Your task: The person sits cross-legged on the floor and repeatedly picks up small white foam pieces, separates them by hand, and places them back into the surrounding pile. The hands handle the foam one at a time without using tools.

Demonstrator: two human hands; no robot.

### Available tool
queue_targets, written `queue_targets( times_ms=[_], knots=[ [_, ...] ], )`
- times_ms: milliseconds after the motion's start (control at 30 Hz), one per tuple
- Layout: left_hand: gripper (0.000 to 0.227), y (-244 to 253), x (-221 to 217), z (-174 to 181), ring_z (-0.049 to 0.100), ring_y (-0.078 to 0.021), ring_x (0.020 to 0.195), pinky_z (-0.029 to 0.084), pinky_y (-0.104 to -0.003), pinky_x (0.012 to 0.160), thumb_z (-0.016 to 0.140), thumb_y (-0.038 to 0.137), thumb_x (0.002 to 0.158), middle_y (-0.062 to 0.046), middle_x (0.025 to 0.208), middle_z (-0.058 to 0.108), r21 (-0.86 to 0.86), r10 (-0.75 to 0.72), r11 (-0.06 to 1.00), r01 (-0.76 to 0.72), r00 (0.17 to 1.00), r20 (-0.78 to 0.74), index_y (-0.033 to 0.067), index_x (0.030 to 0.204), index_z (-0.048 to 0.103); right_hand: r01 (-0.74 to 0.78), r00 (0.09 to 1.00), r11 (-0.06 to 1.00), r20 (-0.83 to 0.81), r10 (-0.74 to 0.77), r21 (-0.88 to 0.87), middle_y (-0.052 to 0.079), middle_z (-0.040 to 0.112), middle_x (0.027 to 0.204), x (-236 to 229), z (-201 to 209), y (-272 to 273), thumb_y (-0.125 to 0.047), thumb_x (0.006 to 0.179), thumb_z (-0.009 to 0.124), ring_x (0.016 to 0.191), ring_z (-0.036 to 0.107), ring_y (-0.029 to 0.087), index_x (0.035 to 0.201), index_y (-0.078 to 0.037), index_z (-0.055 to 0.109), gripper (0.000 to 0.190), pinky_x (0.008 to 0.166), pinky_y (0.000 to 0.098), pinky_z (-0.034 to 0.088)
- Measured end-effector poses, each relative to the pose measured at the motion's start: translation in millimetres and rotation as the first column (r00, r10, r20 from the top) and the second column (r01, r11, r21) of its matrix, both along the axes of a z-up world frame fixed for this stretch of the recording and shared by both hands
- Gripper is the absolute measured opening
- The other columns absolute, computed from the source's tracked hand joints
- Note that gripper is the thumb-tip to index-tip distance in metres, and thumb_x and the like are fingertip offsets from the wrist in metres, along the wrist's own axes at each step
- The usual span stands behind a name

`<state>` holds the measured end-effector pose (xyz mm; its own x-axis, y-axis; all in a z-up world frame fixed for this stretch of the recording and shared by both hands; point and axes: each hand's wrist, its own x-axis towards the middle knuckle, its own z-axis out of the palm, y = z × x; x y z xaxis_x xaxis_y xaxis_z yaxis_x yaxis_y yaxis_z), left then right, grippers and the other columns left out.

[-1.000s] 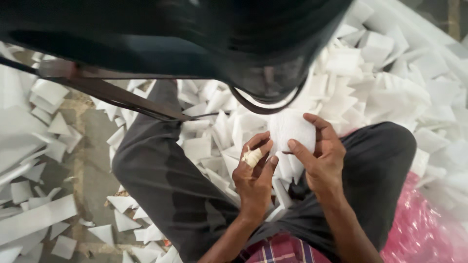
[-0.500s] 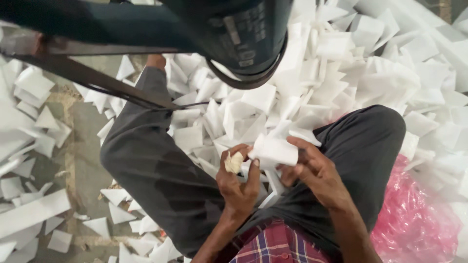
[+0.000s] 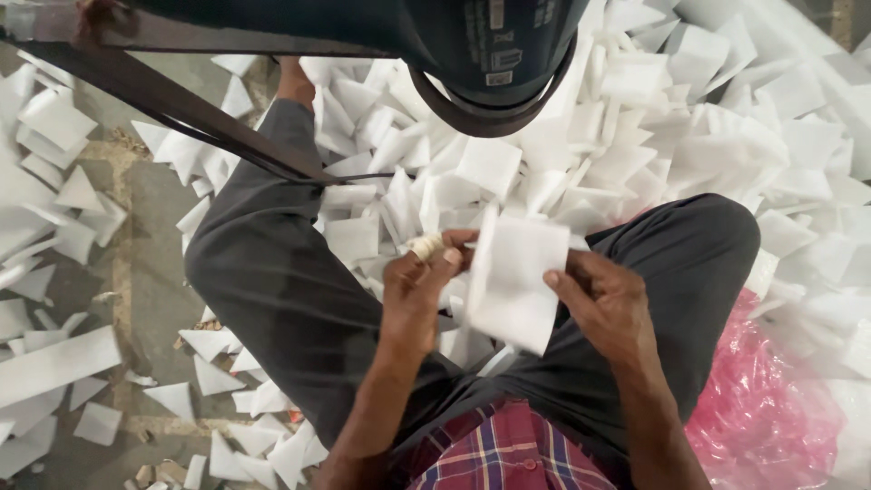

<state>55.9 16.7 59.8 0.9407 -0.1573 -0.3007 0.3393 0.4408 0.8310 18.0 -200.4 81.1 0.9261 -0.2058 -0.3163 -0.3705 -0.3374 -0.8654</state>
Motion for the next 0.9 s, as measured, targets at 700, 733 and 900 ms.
queue_targets(
  times_ms=[700, 733, 900],
  knots=[
    [0.038, -1.0, 27.3, -13.1, 0.069, -0.0108, 0.103, 0.057, -0.025, 0.090, 0.065, 0.010, 0.097, -0.005, 0.119, 0.073, -0.144, -0.039, 0.989, 0.028, 0.996, -0.075, -0.0023, 0.133, 0.063, 0.012, 0.988, 0.962, 0.144, -0.053, 0.273, 0.002, 0.073, 0.092, 45.5, -13.8, 5.2, -0.012, 0.097, 0.069, 0.074, 0.063, 0.004, 0.123, 0.005, 0.069, 0.031, 0.064, 0.0204, 0.051],
    [0.040, -2.6, 20.0, -21.0, 0.068, -0.0134, 0.104, 0.057, -0.028, 0.090, 0.067, 0.011, 0.097, -0.007, 0.122, 0.071, -0.156, -0.067, 0.987, 0.045, 0.988, -0.139, -0.0024, 0.135, 0.063, 0.006, 0.988, 0.932, 0.145, -0.063, 0.363, 0.002, 0.075, 0.097, 37.4, -23.8, 3.6, -0.010, 0.097, 0.069, 0.080, 0.068, 0.004, 0.122, 0.005, 0.068, 0.030, 0.070, 0.0199, 0.056],
    [0.052, -2.7, -15.5, -61.1, 0.064, -0.0188, 0.112, 0.057, -0.035, 0.088, 0.071, 0.010, 0.089, -0.011, 0.134, 0.062, -0.244, -0.207, 0.960, 0.136, 0.933, -0.295, 0.0018, 0.138, 0.055, 0.102, 0.994, 0.947, -0.008, -0.104, 0.306, 0.002, 0.071, 0.086, -8.8, -71.1, -5.9, -0.010, 0.097, 0.072, 0.072, 0.060, 0.005, 0.119, 0.004, 0.073, 0.026, 0.061, 0.0211, 0.048]
  ],
)
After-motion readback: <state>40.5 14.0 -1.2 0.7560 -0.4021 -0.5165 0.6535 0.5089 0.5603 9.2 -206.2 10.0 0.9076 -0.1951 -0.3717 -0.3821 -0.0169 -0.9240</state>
